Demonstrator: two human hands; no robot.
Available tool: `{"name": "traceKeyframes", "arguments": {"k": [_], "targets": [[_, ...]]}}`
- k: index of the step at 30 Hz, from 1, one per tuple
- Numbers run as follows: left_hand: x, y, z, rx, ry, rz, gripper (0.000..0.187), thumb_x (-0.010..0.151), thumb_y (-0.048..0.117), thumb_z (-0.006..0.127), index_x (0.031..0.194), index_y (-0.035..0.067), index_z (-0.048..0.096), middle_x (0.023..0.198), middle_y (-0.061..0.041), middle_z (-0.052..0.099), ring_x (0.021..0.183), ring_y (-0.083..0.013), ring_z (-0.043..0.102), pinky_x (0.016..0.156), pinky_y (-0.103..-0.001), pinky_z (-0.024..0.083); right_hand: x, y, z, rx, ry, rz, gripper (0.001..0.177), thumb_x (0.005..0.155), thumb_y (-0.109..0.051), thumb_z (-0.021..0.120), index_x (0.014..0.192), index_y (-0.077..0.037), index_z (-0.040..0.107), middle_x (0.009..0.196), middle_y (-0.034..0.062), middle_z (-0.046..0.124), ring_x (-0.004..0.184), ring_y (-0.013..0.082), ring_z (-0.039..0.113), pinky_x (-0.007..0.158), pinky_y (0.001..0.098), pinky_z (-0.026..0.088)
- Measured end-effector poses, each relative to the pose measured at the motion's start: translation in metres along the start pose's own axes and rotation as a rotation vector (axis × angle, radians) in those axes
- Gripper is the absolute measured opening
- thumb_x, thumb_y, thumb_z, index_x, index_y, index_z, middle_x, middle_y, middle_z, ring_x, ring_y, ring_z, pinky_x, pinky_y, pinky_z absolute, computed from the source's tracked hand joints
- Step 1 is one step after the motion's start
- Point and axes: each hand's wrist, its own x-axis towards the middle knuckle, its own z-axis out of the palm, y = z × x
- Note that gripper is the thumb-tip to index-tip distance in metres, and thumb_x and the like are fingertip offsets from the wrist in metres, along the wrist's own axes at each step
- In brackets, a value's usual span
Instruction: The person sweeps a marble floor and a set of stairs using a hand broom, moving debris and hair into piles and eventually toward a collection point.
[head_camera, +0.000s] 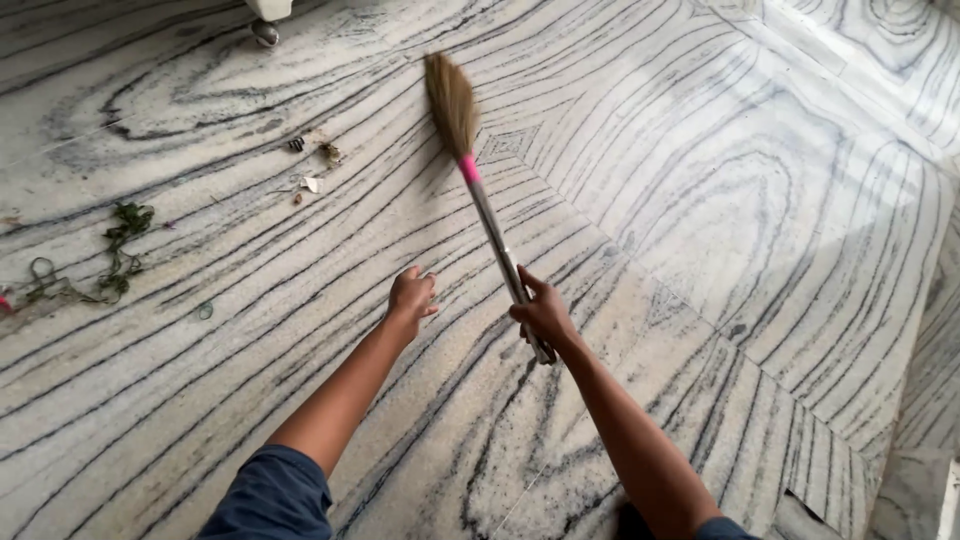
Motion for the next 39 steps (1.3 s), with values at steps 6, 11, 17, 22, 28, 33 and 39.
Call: {"name": "traceKeyframes", "arguments": {"k": [6, 11, 17, 22, 28, 33, 39], "targets": [[-0.001, -0.005, -0.04, 0.034, 0.09, -0.014, 0.061, 0.1, 0.023, 0.058, 0.154, 0.002, 0.039, 0.126, -0.01, 0.063, 0.103, -0.0198, 0.064, 0.08, -0.04, 0.061, 0.011, -0.009, 0.088, -0.06, -0.133, -0.077, 0.094, 0.076, 0.0, 0.071, 0.159, -0.026, 0.037, 0.095, 0.015, 0.074, 0.053, 0.0187, 0.065, 0.049, 0.0352, 0.058], [-0.014, 0.014, -0.064, 0.021, 0.189, -0.011, 0.061, 0.101, 0.023, 0.057, 0.156, 0.004, 0.039, 0.12, -0.011, 0.063, 0.1, -0.0208, 0.062, 0.078, -0.041, 0.058, -0.007, -0.07, 0.126, -0.002, -0.272, -0.22, 0.091, 0.076, -0.001, 0.069, 0.16, -0.022, 0.041, 0.074, 0.0164, 0.07, 0.052, 0.0182, 0.062, 0.051, 0.0354, 0.055], [-0.043, 0.029, -0.101, -0.01, 0.23, 0.015, 0.063, 0.102, 0.023, 0.057, 0.158, 0.005, 0.036, 0.119, -0.016, 0.064, 0.098, -0.0225, 0.061, 0.078, -0.038, 0.058, -0.014, -0.097, 0.141, 0.138, -0.166, -0.156, 0.089, 0.075, 0.0, 0.065, 0.159, -0.014, 0.039, 0.071, 0.011, 0.069, 0.049, 0.0189, 0.064, 0.048, 0.0362, 0.054], [-0.056, 0.035, -0.127, -0.001, 0.294, 0.046, 0.063, 0.101, 0.021, 0.056, 0.157, 0.003, 0.034, 0.134, -0.014, 0.06, 0.108, -0.0217, 0.065, 0.08, -0.037, 0.061, 0.026, -0.124, 0.157, -0.048, -0.226, -0.2, 0.087, 0.075, 0.0, 0.066, 0.157, -0.01, 0.038, 0.075, 0.0121, 0.07, 0.049, 0.0202, 0.066, 0.047, 0.0364, 0.055], [-0.07, 0.051, -0.135, -0.015, 0.325, 0.023, 0.062, 0.102, 0.021, 0.055, 0.157, 0.003, 0.035, 0.139, -0.018, 0.062, 0.114, -0.0261, 0.065, 0.083, -0.038, 0.06, 0.001, -0.138, 0.159, 0.075, -0.33, -0.265, 0.089, 0.072, 0.0, 0.067, 0.157, -0.011, 0.042, 0.073, 0.015, 0.07, 0.048, 0.0191, 0.063, 0.046, 0.0347, 0.052], [-0.057, 0.065, -0.119, -0.046, 0.285, 0.071, 0.062, 0.102, 0.02, 0.054, 0.157, 0.001, 0.033, 0.144, -0.018, 0.057, 0.119, -0.0274, 0.065, 0.086, -0.037, 0.06, 0.009, -0.125, 0.147, 0.086, -0.191, -0.228, 0.091, 0.074, 0.0, 0.066, 0.159, -0.013, 0.038, 0.073, 0.0146, 0.07, 0.049, 0.0184, 0.064, 0.046, 0.0351, 0.053], [-0.045, 0.067, -0.096, -0.049, 0.246, 0.054, 0.063, 0.102, 0.018, 0.054, 0.158, 0.003, 0.031, 0.145, -0.017, 0.054, 0.117, -0.0261, 0.065, 0.087, -0.037, 0.061, 0.064, -0.12, 0.114, -0.166, -0.292, -0.322, 0.089, 0.074, -0.002, 0.07, 0.158, -0.018, 0.041, 0.071, 0.0117, 0.069, 0.049, 0.0178, 0.064, 0.046, 0.0348, 0.054]]}}
